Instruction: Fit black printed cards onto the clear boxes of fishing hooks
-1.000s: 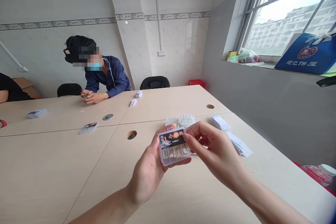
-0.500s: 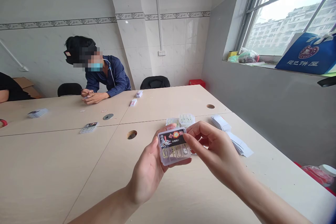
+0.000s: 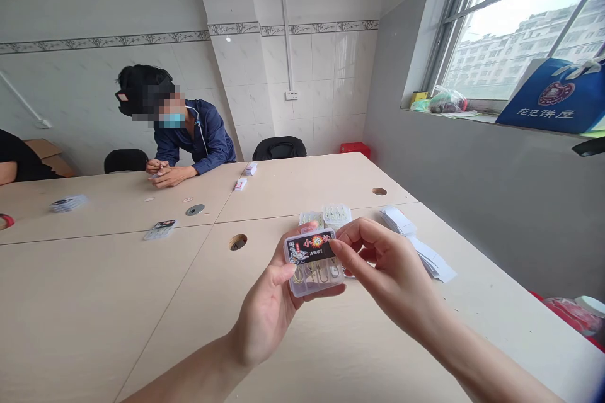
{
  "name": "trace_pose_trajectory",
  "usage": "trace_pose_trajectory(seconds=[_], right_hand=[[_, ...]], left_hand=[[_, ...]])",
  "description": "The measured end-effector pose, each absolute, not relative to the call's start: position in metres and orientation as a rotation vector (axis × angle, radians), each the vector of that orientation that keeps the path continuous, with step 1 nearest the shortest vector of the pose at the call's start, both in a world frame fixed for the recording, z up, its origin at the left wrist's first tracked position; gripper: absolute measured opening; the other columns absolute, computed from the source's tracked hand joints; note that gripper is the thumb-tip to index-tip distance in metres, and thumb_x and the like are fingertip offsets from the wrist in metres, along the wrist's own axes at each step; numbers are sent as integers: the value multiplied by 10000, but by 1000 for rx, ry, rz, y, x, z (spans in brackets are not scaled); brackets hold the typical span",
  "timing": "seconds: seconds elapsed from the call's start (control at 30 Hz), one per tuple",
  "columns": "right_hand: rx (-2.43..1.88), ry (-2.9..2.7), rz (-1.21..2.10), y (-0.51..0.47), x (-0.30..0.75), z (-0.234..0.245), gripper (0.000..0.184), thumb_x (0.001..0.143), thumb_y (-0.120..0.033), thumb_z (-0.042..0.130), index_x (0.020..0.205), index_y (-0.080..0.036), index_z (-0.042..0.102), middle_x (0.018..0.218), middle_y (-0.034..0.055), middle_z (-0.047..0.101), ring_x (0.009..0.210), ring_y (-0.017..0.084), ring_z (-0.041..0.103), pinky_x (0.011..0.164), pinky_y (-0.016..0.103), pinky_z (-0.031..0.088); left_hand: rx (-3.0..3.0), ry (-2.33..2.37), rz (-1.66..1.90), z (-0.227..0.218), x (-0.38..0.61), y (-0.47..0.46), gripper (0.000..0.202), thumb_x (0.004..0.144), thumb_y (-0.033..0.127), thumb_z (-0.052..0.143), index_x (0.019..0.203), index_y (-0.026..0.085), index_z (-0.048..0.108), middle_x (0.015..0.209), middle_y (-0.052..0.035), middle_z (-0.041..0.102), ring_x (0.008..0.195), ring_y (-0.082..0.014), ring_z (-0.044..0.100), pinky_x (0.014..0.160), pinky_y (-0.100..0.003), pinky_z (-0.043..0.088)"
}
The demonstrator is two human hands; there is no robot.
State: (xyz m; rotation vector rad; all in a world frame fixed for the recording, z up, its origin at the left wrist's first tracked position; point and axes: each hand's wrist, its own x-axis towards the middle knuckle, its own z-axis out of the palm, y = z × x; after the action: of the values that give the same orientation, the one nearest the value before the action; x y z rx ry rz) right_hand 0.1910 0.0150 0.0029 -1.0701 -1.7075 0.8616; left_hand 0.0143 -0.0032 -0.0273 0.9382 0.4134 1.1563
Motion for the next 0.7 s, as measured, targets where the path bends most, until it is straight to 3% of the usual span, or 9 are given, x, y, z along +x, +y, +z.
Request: trace_pose_trajectory(seconds=[0.7], right_hand=[[-1072, -1702, 900, 12, 191, 4, 242, 935, -397, 554, 777, -215, 578, 771, 0, 612, 668, 149, 548, 547, 275, 429]], left_hand=[[975, 458, 1159, -26, 16, -4, 410, 946, 271, 382, 1341, 308, 485, 1351, -40, 574, 1140, -255, 597, 954, -460, 510]])
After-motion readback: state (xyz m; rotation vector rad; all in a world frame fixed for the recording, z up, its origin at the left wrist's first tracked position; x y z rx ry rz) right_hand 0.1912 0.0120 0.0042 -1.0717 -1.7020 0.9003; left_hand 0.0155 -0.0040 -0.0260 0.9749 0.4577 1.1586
